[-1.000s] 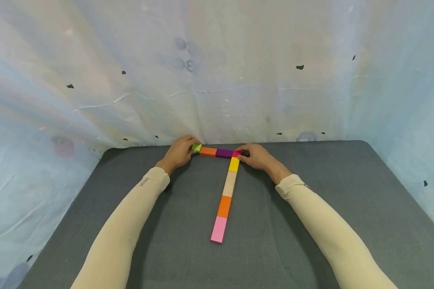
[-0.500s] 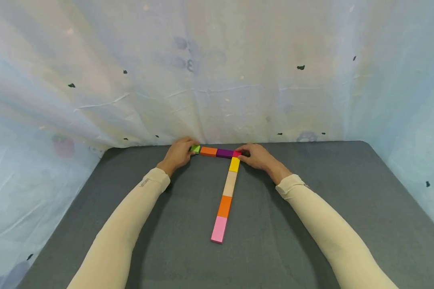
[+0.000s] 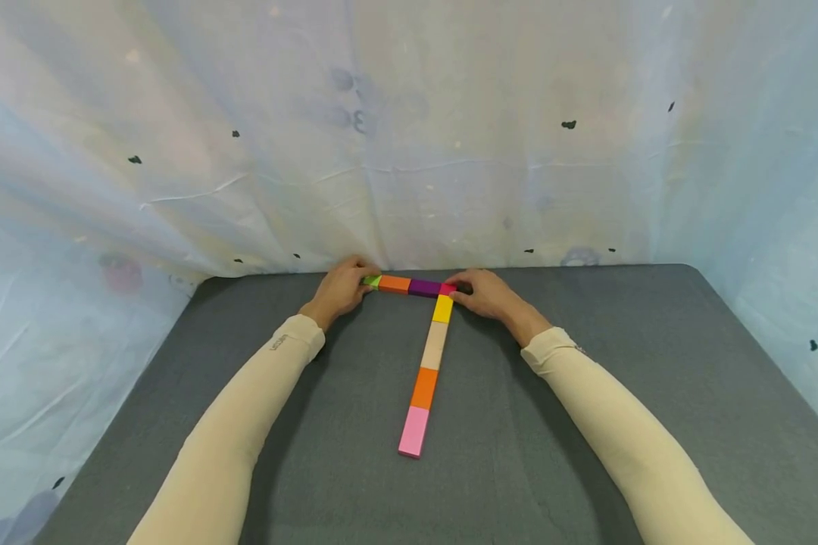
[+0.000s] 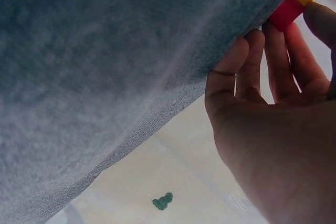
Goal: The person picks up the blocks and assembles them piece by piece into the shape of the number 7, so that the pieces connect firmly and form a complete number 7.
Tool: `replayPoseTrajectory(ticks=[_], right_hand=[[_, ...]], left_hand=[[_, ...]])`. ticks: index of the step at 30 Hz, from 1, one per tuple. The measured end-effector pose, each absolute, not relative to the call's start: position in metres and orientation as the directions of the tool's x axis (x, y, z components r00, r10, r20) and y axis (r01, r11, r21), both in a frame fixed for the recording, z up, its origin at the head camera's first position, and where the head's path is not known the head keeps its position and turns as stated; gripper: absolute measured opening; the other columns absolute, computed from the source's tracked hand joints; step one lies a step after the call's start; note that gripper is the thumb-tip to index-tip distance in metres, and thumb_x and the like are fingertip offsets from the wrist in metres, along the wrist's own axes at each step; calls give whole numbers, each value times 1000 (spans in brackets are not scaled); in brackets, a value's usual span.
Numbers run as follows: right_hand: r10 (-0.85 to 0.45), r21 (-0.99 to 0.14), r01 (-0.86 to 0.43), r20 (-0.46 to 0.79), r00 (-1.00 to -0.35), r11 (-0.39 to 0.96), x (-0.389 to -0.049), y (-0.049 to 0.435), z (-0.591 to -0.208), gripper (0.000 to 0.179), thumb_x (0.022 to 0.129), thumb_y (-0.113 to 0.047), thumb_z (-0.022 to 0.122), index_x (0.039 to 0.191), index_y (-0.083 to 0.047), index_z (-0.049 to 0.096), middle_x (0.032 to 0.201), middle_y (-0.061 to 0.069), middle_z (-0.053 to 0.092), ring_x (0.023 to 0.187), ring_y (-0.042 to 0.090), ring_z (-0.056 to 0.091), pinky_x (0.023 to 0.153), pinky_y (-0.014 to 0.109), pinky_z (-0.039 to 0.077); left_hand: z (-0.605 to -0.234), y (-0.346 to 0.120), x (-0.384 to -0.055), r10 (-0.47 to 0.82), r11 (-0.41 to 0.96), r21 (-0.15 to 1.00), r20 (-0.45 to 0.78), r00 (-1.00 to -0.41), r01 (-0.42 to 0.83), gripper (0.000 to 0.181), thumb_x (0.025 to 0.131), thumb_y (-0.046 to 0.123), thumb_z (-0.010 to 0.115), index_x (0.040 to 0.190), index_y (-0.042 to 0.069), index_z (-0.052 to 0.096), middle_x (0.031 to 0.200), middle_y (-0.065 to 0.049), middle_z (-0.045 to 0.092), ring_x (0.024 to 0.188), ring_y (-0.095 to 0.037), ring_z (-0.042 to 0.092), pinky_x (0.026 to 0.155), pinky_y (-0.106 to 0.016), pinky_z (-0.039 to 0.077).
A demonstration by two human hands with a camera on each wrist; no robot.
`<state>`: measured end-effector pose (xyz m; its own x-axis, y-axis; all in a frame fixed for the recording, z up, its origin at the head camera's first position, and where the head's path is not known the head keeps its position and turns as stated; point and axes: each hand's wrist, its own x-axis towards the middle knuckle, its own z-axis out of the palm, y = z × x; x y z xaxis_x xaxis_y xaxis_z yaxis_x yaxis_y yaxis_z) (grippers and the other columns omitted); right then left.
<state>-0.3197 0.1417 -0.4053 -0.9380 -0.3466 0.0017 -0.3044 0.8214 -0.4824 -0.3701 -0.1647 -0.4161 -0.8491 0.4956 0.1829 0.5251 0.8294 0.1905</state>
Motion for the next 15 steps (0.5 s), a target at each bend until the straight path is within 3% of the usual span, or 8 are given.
replayPoseTrajectory(ticks=[4, 15], right_hand=[[-352, -477, -309, 1, -936, 823, -319, 142, -404, 40, 101, -29, 58, 138, -13, 60, 137, 12, 61, 123, 30, 58, 108, 49, 42], [-351, -474, -307, -4, -936, 825, -319, 143, -405, 40, 101, -29, 58, 139, -13, 59, 136, 12, 61, 123, 30, 58, 109, 49, 42]], left_hand=[[-417, -167, -370, 497, 828, 184, 193, -846, 529, 37, 98, 16, 64, 134, 14, 63, 120, -13, 58, 108, -30, 56, 97, -45, 46], [-414, -165, -369, 486, 835, 191, 185, -854, 516, 35, 98, 20, 64, 132, 10, 63, 129, -12, 61, 119, -30, 58, 105, -47, 45]])
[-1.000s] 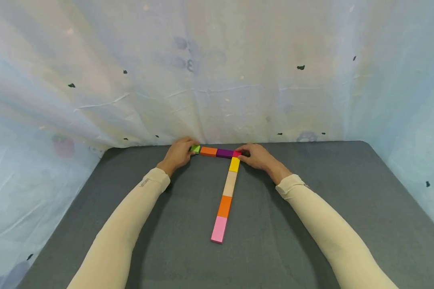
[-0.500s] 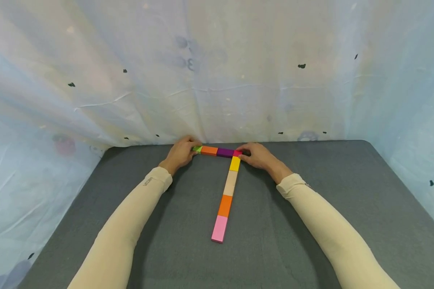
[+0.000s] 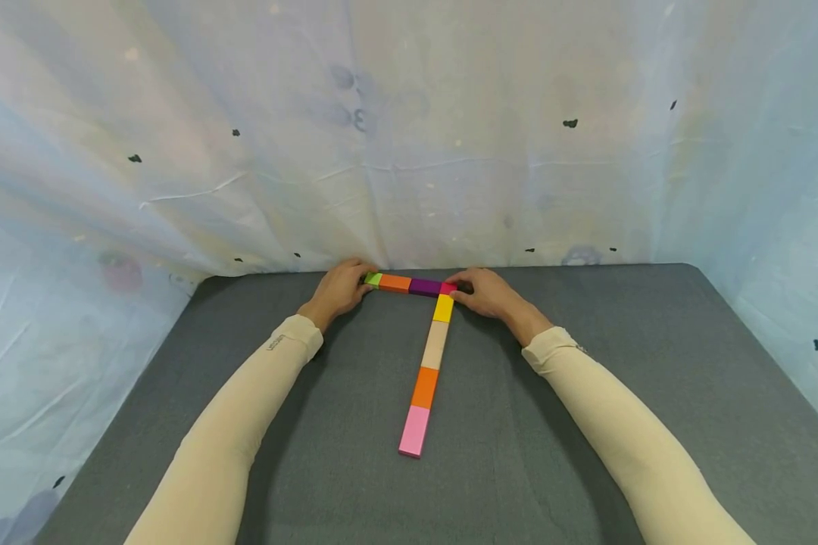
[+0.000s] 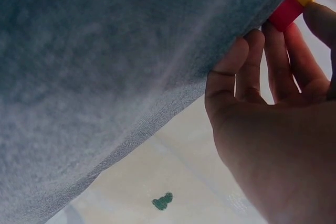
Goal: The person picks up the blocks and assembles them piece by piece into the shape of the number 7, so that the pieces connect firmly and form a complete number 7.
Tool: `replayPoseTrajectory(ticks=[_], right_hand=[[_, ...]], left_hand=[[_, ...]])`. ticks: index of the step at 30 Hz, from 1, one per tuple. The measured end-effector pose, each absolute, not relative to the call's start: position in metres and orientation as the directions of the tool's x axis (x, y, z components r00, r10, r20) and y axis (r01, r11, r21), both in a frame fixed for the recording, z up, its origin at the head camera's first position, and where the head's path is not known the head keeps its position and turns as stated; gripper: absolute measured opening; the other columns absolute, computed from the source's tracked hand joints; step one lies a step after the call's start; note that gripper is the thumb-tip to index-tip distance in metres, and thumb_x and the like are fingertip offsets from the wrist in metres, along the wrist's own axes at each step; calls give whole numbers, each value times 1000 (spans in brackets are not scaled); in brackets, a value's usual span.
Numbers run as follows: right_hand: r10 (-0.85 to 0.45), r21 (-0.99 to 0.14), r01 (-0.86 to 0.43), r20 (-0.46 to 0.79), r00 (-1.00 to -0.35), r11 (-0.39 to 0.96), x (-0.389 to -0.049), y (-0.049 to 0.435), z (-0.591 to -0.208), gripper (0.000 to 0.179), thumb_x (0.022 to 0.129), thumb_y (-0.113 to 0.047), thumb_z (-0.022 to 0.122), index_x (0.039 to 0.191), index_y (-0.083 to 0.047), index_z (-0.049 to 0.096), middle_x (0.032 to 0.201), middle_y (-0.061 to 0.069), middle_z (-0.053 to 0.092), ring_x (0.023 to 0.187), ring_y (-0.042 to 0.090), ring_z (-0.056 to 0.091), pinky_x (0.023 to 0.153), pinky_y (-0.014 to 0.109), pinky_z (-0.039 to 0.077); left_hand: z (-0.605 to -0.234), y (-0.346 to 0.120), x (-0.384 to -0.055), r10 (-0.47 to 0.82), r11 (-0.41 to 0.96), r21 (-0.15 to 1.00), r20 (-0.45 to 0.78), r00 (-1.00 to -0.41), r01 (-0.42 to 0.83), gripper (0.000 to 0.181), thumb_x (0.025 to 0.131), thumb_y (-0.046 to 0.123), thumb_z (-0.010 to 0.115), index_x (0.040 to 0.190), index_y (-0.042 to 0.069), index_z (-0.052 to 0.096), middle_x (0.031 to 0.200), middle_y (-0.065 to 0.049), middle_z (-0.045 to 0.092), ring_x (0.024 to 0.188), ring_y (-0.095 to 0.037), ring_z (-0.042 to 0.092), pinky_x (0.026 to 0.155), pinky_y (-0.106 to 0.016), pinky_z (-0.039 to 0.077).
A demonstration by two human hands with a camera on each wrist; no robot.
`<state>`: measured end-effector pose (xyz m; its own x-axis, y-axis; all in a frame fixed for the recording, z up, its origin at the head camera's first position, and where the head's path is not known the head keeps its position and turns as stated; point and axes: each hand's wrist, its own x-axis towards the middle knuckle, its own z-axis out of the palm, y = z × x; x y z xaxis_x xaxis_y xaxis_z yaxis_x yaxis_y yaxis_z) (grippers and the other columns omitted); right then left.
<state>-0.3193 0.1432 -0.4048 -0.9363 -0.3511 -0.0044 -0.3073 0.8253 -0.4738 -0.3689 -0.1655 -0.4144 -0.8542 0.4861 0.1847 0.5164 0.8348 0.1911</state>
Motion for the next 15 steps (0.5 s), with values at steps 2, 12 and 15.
replayPoseTrajectory(ticks=[2, 12, 15], right_hand=[[-352, -477, -307, -5, -936, 823, -319, 143, -405, 40, 101, -29, 57, 138, -13, 59, 136, 12, 62, 122, 30, 58, 108, 49, 42], [-356, -475, -315, 5, -935, 822, -320, 144, -407, 40, 102, -29, 57, 138, -12, 59, 136, 12, 62, 123, 30, 58, 109, 49, 41], [-358, -477, -319, 10, -934, 819, -320, 144, -407, 40, 102, -28, 58, 138, -12, 59, 136, 12, 62, 123, 30, 58, 109, 49, 41]], left_hand=[[-414, -165, -369, 486, 834, 194, 183, -855, 516, 35, 98, 20, 64, 132, 10, 63, 130, -12, 62, 120, -30, 58, 105, -46, 45], [-414, -165, -368, 489, 828, 207, 184, -852, 520, 35, 98, 19, 64, 132, 9, 63, 131, -12, 62, 121, -30, 58, 105, -46, 45], [-414, -165, -368, 492, 825, 211, 187, -850, 524, 35, 98, 19, 64, 131, 9, 63, 131, -12, 62, 121, -30, 58, 105, -46, 44]])
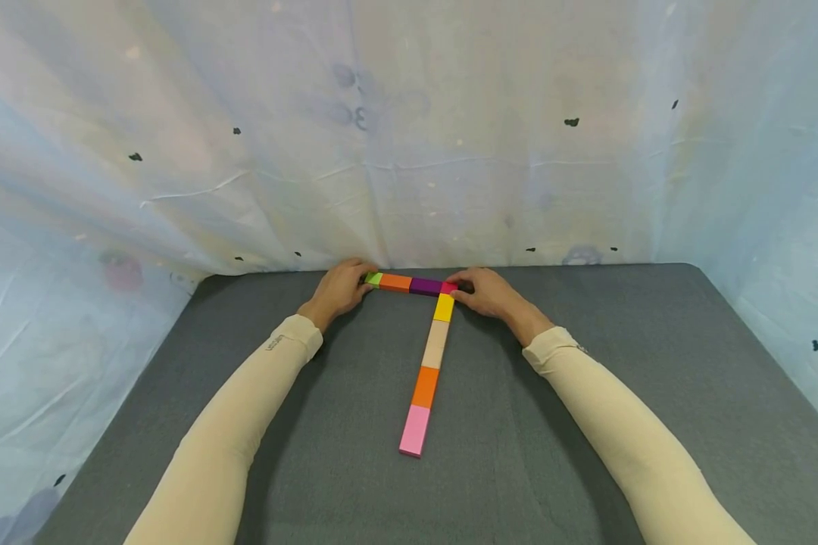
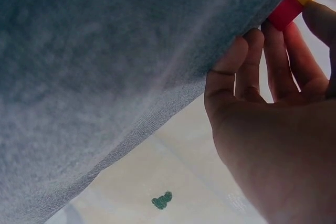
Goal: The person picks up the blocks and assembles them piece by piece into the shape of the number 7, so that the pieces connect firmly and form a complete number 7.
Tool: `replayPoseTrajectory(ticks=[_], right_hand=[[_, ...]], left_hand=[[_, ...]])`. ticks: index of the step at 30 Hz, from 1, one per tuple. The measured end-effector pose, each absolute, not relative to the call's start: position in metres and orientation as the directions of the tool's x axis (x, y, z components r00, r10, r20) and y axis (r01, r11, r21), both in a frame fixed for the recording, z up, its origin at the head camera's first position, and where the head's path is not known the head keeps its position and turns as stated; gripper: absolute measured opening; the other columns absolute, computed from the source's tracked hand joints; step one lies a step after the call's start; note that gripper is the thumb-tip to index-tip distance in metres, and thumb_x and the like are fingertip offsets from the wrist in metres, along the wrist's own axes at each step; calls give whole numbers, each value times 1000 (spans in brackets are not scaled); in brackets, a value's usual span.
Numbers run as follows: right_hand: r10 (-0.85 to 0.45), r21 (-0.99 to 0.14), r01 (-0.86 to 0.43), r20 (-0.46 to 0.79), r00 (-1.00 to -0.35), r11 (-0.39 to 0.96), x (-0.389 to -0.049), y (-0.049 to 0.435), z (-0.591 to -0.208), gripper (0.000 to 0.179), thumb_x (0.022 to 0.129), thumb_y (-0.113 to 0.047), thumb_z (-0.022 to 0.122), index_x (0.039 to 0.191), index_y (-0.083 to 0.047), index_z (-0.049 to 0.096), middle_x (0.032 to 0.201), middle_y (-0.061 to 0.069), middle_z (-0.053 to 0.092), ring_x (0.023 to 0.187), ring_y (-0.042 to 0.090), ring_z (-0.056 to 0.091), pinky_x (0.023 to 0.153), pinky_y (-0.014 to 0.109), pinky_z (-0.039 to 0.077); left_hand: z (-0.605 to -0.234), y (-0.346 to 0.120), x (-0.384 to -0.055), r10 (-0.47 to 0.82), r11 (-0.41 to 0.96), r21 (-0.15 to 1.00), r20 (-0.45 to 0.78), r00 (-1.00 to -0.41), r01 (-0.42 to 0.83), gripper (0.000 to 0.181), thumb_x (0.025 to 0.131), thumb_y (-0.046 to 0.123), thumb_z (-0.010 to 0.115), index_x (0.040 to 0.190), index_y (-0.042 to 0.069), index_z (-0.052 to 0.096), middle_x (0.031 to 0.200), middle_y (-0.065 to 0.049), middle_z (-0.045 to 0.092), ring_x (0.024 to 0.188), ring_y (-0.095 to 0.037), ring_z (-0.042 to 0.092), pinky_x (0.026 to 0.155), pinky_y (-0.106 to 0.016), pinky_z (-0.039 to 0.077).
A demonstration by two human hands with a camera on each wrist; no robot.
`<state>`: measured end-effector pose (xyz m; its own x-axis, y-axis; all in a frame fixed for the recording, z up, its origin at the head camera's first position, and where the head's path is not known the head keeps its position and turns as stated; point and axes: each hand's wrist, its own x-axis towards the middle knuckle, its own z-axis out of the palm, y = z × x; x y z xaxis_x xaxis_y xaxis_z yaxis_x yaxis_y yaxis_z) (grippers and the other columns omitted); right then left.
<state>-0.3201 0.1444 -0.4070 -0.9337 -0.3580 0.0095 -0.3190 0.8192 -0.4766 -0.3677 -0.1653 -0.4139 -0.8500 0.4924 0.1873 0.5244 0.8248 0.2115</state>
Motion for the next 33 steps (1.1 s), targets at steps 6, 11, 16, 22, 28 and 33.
replayPoseTrajectory(ticks=[6, 11, 16, 22, 28, 33], right_hand=[[-365, -480, -326, 14, -931, 815, -320, 145, -407, 40, 102, -28, 58, 138, -12, 59, 135, 12, 62, 120, 29, 60, 107, 48, 43], [-364, -484, -326, 17, -931, 812, -320, 145, -408, 41, 101, -28, 58, 138, -11, 58, 134, 12, 63, 120, 29, 60, 107, 48, 43], [-362, -480, -325, 18, -932, 815, -320, 145, -407, 41, 102, -29, 57, 139, -11, 58, 134, 12, 63, 119, 29, 60, 106, 48, 44], [-365, -464, -336, 27, -930, 820, -319, 144, -408, 39, 102, -29, 57, 137, -12, 60, 134, 12, 63, 119, 29, 60, 106, 48, 44], [-367, -457, -341, 32, -929, 821, -319, 144, -408, 39, 102, -28, 57, 137, -12, 60, 136, 12, 62, 122, 29, 59, 107, 48, 43], [-373, -460, -353, 50, -926, 815, -321, 142, -411, 41, 103, -30, 55, 140, -11, 57, 136, 11, 62, 122, 29, 59, 107, 48, 43]], left_hand=[[-414, -165, -368, 497, 823, 205, 191, -847, 529, 35, 98, 19, 65, 131, 8, 64, 131, -12, 62, 122, -30, 58, 106, -46, 44], [-414, -165, -367, 491, 826, 208, 192, -850, 524, 35, 97, 18, 65, 131, 9, 63, 132, -12, 62, 123, -30, 58, 107, -46, 44], [-416, -165, -368, 488, 828, 204, 196, -851, 522, 35, 97, 18, 65, 131, 9, 63, 133, -12, 62, 123, -29, 58, 107, -46, 44], [-416, -165, -367, 488, 830, 199, 193, -851, 521, 36, 97, 18, 65, 131, 9, 63, 133, -12, 62, 123, -30, 58, 107, -47, 43], [-416, -166, -366, 489, 830, 198, 192, -851, 521, 36, 98, 19, 65, 132, 9, 62, 134, -12, 61, 123, -30, 57, 107, -47, 43], [-415, -166, -367, 476, 840, 197, 181, -861, 506, 37, 98, 21, 65, 133, 9, 62, 133, -12, 61, 124, -30, 57, 107, -47, 43]])
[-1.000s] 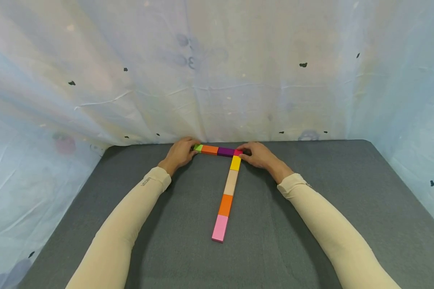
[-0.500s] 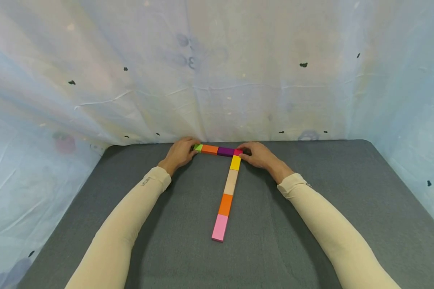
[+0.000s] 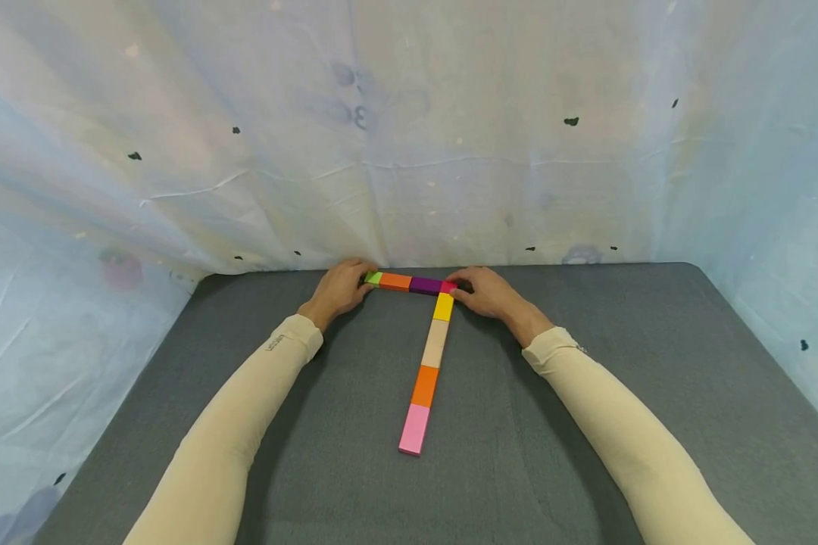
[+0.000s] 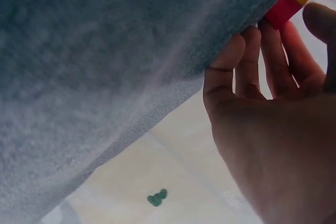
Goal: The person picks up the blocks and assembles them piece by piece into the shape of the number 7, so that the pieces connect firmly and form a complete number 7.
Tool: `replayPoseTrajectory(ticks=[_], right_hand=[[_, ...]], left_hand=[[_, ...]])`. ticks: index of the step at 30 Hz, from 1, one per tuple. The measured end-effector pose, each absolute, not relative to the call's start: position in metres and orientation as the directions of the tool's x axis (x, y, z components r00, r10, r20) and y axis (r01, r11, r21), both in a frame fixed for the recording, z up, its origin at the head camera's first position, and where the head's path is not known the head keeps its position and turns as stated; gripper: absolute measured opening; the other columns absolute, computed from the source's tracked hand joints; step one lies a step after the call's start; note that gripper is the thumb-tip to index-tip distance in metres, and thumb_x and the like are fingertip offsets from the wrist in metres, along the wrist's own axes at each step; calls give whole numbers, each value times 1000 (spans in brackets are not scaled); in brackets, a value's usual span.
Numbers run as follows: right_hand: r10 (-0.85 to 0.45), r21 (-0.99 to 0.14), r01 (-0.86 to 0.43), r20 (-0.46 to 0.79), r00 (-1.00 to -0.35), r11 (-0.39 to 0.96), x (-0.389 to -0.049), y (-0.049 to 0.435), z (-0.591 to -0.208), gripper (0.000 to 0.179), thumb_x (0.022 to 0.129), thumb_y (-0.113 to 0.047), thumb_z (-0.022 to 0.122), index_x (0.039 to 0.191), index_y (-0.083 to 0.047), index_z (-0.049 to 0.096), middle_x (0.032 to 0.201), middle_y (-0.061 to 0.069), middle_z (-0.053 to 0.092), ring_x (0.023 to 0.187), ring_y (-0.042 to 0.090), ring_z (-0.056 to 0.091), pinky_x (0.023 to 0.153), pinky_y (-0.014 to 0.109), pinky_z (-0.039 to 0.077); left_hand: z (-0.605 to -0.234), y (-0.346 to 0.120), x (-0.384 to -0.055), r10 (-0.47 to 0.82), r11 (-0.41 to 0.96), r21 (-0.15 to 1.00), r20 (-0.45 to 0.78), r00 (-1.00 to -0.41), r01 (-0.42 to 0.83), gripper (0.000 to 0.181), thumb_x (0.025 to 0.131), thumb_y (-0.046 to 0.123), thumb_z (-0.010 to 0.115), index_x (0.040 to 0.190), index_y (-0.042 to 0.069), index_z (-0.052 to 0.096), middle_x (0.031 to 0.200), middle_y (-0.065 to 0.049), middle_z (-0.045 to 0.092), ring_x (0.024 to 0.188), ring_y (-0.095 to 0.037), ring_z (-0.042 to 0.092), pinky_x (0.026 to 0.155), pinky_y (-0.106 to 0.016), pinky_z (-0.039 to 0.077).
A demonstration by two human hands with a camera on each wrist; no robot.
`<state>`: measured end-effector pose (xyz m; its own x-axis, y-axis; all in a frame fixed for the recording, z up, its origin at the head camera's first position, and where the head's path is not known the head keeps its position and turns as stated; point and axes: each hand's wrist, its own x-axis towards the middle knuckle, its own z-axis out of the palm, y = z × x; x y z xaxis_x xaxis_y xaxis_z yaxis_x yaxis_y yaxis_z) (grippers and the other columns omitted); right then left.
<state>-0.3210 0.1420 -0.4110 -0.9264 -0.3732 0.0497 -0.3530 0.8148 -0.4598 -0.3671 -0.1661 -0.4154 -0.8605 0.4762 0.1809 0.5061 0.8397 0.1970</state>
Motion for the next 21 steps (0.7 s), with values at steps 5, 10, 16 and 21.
replayPoseTrajectory(ticks=[5, 10, 16, 21], right_hand=[[-345, -430, -337, 63, -937, 837, -319, 140, -410, 49, 104, -31, 50, 147, -6, 47, 140, 15, 58, 131, 32, 53, 112, 49, 39], [-298, -292, -303, 62, -952, 907, -310, 147, -410, 54, 104, -40, 47, 150, -12, 44, 150, 13, 49, 142, 34, 41, 117, 52, 31], [-290, -135, -300, 92, -953, 944, -289, 160, -409, 57, 102, -48, 49, 148, -14, 47, 150, 13, 49, 140, 36, 41, 114, 58, 31], [-315, -88, -328, 132, -940, 941, -276, 164, -410, 61, 100, -53, 52, 146, -14, 49, 147, 12, 52, 137, 35, 44, 113, 56, 33]], left_hand=[[-415, -165, -366, 445, 855, 217, 157, -882, 471, 42, 97, 24, 66, 136, 10, 58, 136, -13, 59, 125, -30, 56, 107, -48, 42], [-419, -169, -361, 410, 872, 232, 138, -902, 432, 54, 96, 29, 68, 143, 10, 50, 133, -14, 58, 120, -30, 57, 103, -49, 45], [-422, -178, -351, 405, 881, 214, 120, -907, 422, 63, 95, 36, 68, 147, 12, 44, 134, -13, 59, 120, -32, 58, 99, -51, 47], [-423, -187, -339, 438, 875, 163, 138, -888, 456, 63, 95, 39, 66, 147, 11, 46, 141, -15, 55, 126, -35, 55, 102, -54, 45]])
